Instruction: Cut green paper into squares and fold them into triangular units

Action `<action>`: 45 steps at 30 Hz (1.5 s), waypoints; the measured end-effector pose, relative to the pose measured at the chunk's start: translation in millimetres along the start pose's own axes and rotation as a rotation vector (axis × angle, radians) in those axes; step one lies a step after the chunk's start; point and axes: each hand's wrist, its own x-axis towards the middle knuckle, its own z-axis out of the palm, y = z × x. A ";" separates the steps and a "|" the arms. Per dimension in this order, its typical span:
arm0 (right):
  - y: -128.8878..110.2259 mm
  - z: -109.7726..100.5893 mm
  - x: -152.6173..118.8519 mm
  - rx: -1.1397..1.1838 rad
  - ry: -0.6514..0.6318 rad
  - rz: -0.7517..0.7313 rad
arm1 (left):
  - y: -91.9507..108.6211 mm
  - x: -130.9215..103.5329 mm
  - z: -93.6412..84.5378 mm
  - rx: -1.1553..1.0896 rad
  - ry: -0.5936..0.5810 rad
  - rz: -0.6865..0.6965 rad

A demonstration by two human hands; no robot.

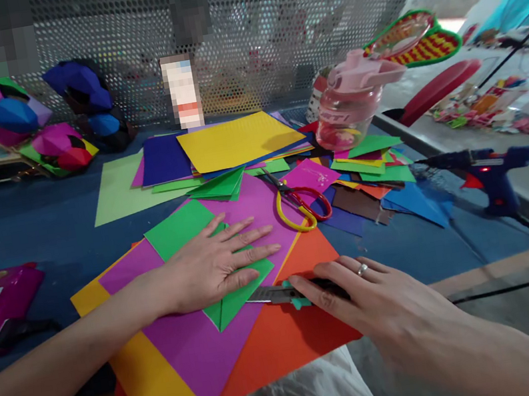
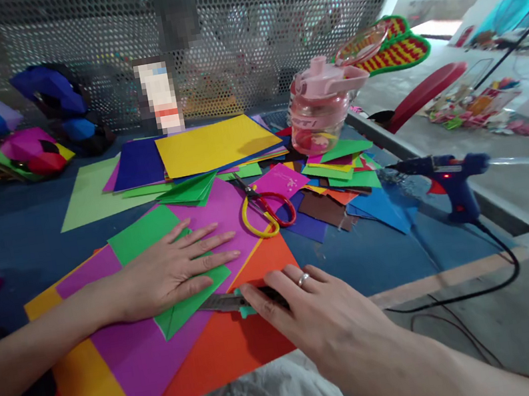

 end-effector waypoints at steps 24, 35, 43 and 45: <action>-2.3 0.6 8.9 0.032 0.001 -0.034 | 1.6 0.7 -1.5 -0.015 -0.010 -0.015; -3.0 -2.3 16.3 0.027 0.001 -0.058 | 2.7 0.4 -3.3 -0.029 -0.020 -0.020; -4.1 -3.8 17.2 0.007 0.035 -0.083 | 0.5 -0.6 -0.5 -0.027 0.017 0.003; -3.9 -6.1 20.1 0.015 0.023 -0.091 | 0.7 -0.7 0.1 -0.027 0.021 0.003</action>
